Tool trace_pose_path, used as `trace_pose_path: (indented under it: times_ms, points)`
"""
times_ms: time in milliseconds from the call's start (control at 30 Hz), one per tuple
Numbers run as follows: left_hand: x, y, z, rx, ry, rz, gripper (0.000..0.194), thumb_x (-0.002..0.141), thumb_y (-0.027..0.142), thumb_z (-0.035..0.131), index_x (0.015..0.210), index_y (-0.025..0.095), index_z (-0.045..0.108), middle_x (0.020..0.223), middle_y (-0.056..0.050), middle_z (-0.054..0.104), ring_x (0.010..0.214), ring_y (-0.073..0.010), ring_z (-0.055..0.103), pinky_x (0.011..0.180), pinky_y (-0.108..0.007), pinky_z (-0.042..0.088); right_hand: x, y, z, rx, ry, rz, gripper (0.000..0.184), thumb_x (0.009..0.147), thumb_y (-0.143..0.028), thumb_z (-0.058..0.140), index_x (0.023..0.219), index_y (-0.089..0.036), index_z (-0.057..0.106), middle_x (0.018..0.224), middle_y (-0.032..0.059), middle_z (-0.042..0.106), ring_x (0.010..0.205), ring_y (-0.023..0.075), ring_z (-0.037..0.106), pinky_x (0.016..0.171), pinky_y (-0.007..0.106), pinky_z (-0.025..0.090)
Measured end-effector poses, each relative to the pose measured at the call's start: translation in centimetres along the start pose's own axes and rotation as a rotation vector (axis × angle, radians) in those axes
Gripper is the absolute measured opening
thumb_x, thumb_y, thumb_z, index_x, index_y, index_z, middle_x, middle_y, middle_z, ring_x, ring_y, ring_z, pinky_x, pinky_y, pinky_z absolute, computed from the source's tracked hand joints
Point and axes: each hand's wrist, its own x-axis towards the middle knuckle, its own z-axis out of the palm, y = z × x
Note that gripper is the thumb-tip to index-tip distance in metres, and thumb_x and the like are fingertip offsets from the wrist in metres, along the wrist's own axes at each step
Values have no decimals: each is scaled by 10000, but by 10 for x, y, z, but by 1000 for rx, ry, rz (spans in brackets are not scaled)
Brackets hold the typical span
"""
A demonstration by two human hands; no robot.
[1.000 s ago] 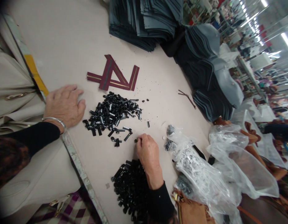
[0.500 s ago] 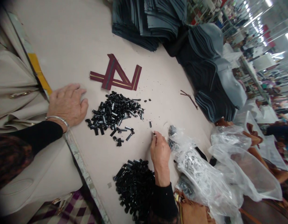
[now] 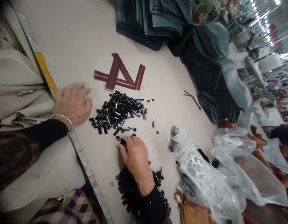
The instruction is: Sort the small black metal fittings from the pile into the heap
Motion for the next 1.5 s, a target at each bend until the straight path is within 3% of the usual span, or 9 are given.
trace_pose_path:
  times_ms: [267,500,633,833,1100,1333,1500]
  points:
    - [0,-1,0,33,-4,6,529,987,358,355,1405,130,586,1586,-184,514,1514,-362,406,1237,-573,273,-4,14,-14,99,-75,110,182,929,-137,629,989,-223,778,954,52,796,873,221,745,803,310,546]
    - [-1,-2,2,12,9,7,521,987,365,367,1406,149,589,1584,-190,516,1515,-362,407,1235,-586,268,1,39,-19,166,151,194,244,977,-246,542,1024,-211,780,998,92,810,871,239,752,825,353,567]
    - [-1,-1,1,21,1,2,534,983,368,350,1402,139,589,1585,-188,513,1519,-359,402,1237,-579,265,5,47,-20,142,205,200,265,980,-257,527,1036,-203,780,1032,108,814,911,254,760,863,379,577]
    - [0,-1,1,-13,12,6,521,985,364,365,1415,175,589,1594,-175,511,1512,-366,409,1229,-605,270,8,42,-15,161,221,162,287,997,-217,500,1075,-211,775,1053,100,812,945,243,759,885,376,587]
    - [-1,-2,2,24,3,20,506,986,347,379,1403,145,584,1589,-191,510,1511,-366,411,1229,-589,280,9,32,-7,234,86,57,382,959,-105,448,1090,-210,792,1052,84,808,980,218,756,916,366,595]
    - [-1,-2,2,14,21,15,499,988,352,387,1427,204,572,1589,-151,522,1515,-347,410,1230,-586,280,11,32,-5,271,135,89,397,949,-108,439,1117,-213,783,1049,75,812,952,209,763,881,350,608]
    - [-1,-1,1,26,-1,17,523,996,367,350,1410,144,581,1584,-188,515,1511,-365,410,1230,-591,279,16,25,-5,271,124,70,372,968,-122,449,1132,-207,772,1058,82,803,942,207,757,883,343,601]
